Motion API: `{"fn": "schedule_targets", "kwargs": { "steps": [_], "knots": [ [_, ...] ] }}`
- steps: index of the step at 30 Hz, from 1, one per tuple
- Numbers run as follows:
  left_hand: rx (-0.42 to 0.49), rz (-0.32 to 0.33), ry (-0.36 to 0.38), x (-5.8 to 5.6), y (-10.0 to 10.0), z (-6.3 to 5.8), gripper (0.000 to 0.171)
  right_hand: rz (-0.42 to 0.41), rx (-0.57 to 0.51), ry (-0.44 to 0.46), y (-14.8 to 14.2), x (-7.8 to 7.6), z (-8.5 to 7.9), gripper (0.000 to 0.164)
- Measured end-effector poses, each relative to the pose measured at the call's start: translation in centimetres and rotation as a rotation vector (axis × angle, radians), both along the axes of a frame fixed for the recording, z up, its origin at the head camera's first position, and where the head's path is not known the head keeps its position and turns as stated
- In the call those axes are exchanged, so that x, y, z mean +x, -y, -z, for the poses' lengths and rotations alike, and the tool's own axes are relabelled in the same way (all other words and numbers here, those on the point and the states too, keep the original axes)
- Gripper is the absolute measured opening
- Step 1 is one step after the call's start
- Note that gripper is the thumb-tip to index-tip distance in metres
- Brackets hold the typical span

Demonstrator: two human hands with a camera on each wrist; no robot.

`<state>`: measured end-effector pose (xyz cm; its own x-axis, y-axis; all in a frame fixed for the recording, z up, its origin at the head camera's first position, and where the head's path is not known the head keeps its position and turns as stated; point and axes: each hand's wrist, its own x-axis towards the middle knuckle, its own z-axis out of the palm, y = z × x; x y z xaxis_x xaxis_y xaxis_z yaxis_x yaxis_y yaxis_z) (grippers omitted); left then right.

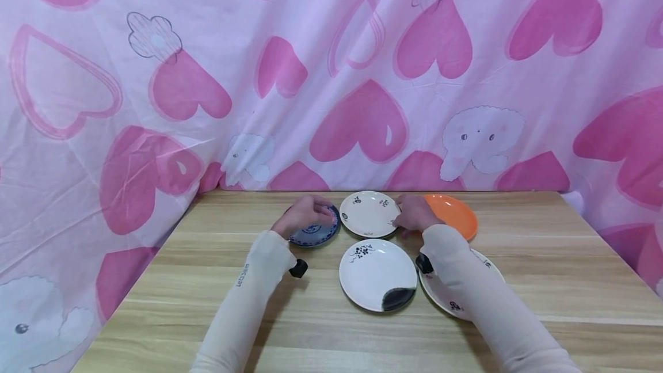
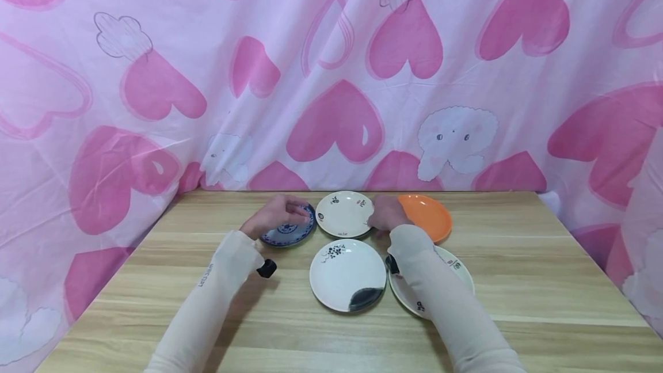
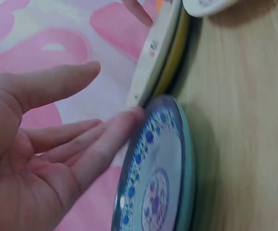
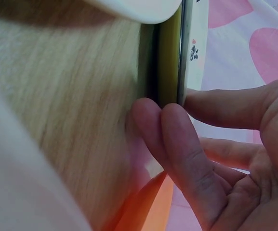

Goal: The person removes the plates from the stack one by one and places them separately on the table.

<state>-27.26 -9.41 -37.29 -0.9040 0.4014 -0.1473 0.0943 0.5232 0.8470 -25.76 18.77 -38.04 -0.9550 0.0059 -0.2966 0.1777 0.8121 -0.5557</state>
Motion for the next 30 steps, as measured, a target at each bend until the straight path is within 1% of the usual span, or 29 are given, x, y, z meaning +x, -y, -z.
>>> {"fn": "schedule_targets", "kwargs": {
  "steps": [3, 5, 8, 13, 16, 21, 25, 30],
  "knots": [
    [0.021, 0.011, 0.072, 0.2, -0.5, -0.3, 0.045, 0.006, 0.000, 0.010, 0.0, -0.1, -0.1, 0.052],
    [0.053, 0.012, 0.112, 0.2, -0.8, -0.3, 0.041, 0.006, 0.000, 0.010, 0.0, -0.1, -0.1, 0.049],
    [0.097, 0.014, 0.137, 0.2, -1.1, -0.2, 0.035, 0.012, -0.005, 0.016, 0.1, -0.1, -0.1, 0.046],
    [0.130, 0.048, 0.147, 0.3, -1.3, -0.1, 0.038, 0.019, -0.022, 0.019, 0.1, 0.0, 0.1, 0.043],
    [0.128, 0.068, 0.154, 0.3, -1.4, -0.2, 0.039, 0.018, -0.024, 0.013, 0.1, 0.1, 0.1, 0.043],
    [0.103, 0.053, 0.162, 0.6, -1.9, -0.2, 0.037, 0.024, -0.033, 0.016, 0.2, 0.1, 0.0, 0.042],
    [0.104, 0.040, 0.170, 0.8, -2.4, 0.0, 0.037, 0.028, -0.034, 0.025, 0.1, 0.1, -0.1, 0.040],
    [0.089, -0.004, 0.157, 1.2, -2.8, -0.1, 0.035, 0.012, -0.019, 0.012, 0.1, 0.1, -0.1, 0.034]
  ]
}}
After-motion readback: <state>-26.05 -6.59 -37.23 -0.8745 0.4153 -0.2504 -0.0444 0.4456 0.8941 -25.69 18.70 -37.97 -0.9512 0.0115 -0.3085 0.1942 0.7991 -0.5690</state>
